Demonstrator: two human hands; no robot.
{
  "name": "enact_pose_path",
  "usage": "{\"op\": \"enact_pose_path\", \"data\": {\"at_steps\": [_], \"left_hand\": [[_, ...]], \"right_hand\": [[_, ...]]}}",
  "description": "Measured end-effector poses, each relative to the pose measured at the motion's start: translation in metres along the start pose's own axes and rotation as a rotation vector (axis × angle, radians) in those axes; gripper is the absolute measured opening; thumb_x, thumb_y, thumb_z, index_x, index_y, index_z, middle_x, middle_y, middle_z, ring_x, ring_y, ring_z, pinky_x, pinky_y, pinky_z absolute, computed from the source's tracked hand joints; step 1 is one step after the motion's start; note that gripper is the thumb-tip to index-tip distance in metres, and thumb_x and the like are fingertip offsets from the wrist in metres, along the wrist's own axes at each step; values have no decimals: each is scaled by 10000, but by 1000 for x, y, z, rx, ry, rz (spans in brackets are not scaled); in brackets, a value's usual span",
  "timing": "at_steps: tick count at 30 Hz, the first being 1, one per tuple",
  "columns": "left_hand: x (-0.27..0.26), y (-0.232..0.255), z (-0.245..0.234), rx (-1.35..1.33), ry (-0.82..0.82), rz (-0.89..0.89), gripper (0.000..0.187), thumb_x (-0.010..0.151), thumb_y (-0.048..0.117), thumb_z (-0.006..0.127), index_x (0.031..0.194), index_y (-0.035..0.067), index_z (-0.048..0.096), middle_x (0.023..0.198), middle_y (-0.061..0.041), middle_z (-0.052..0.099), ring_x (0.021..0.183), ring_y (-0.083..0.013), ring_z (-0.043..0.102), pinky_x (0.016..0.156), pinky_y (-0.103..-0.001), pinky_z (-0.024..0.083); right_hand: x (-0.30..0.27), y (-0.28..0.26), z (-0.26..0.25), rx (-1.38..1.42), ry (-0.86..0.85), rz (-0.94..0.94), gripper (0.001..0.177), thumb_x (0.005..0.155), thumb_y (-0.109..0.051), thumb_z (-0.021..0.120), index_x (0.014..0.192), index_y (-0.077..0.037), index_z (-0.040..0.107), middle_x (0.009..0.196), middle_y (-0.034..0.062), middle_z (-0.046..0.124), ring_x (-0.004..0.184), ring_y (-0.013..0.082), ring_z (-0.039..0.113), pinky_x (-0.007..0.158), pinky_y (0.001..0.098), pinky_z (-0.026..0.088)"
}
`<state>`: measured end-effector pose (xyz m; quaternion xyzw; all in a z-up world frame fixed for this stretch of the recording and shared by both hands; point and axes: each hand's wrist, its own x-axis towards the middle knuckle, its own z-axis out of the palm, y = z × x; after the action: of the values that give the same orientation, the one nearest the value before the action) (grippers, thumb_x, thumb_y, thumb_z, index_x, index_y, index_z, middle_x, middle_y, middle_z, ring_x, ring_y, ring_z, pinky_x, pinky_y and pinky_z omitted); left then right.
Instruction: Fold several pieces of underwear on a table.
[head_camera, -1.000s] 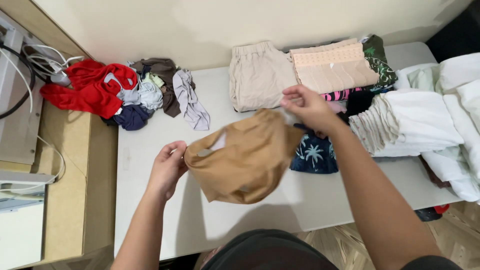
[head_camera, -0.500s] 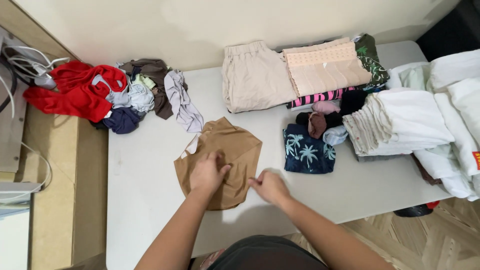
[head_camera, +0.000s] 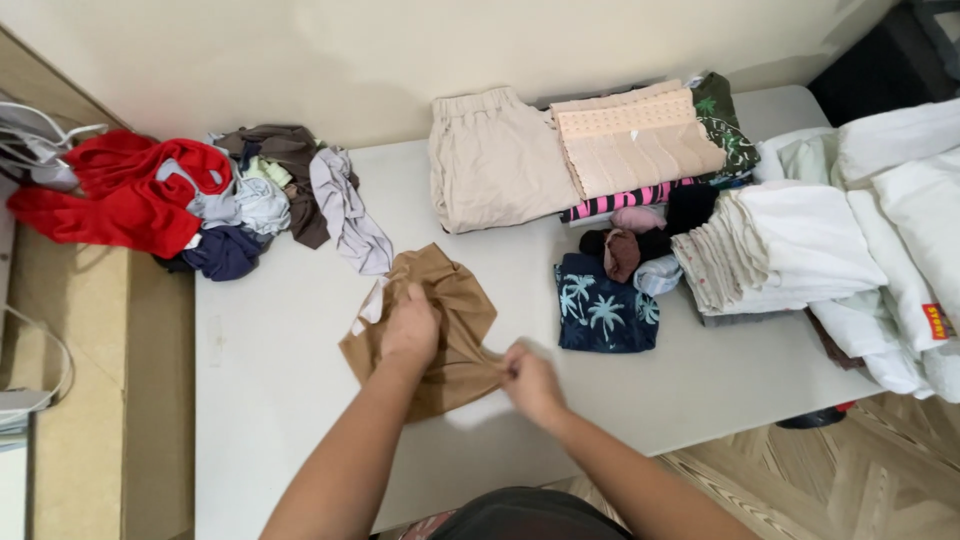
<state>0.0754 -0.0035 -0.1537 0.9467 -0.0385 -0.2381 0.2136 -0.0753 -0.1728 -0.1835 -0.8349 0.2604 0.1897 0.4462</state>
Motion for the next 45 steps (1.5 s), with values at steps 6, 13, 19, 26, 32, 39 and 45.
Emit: {"op": "enact_pose_path", "data": {"at_steps": [6, 13, 19, 26, 32, 39, 45], "left_hand": [[-19, 7, -102, -245, 124, 75, 222, 996, 3, 453, 1198, 63, 521, 1160, -206, 629, 1028, -325, 661, 935, -425, 535], [-25, -43, -166, -360, 509, 440, 276, 845, -128, 585, 814, 70, 774, 1043, -135, 672, 969, -261, 671, 883, -366, 571], [-69, -30, -207, -24, 583, 374, 216, 897, 39, 611, 883, 105, 816, 1057, -83, 676, 937, -299, 674, 825, -423, 550], [-98, -45, -223, 214, 569, 327, 271, 930, 367, 712, 900, 115, 809, 1020, -46, 709, 939, -265, 692, 824, -398, 557], [-112, -83, -221, -314, 312, 550, 265, 897, 338, 733, 904, 79, 790, 925, -2, 716, 816, -147, 675, 714, -308, 545], [-110, -113, -215, -565, -126, 200, 392, 847, 362, 786, 743, -12, 840, 603, -10, 655, 606, -94, 552, 577, -281, 464], [-70, -117, -158, -153, -123, -3, 538, 847, 576, 703, 825, 57, 843, 670, -72, 727, 656, -173, 657, 685, -337, 546]], "right_hand": [[23, -22, -100, -62, 513, -300, 213, 755, -29, 763, 914, -71, 628, 869, 116, 712, 804, 248, 703, 717, 380, 559], [51, -56, -197, -154, 663, -388, 131, 762, 16, 719, 849, -69, 671, 846, 122, 663, 788, 267, 673, 716, 364, 531], [39, -109, -233, 189, 451, -494, 240, 779, 75, 652, 787, -123, 786, 1131, -26, 705, 833, 204, 698, 745, 325, 587], [-27, -159, -249, -677, 557, -675, 227, 849, -54, 680, 883, -220, 830, 1159, -70, 693, 1069, 192, 620, 898, 349, 535], [-5, -119, -278, -490, 116, -410, 148, 829, -47, 720, 831, -158, 818, 1067, -38, 731, 967, 149, 705, 908, 312, 569], [31, -91, -289, -396, -473, -406, 157, 710, 113, 663, 711, -15, 754, 968, -2, 756, 867, 111, 680, 840, 277, 556], [90, -89, -217, -781, -294, -223, 204, 786, -62, 703, 927, -158, 815, 840, 26, 786, 776, 182, 745, 723, 322, 588]]}}
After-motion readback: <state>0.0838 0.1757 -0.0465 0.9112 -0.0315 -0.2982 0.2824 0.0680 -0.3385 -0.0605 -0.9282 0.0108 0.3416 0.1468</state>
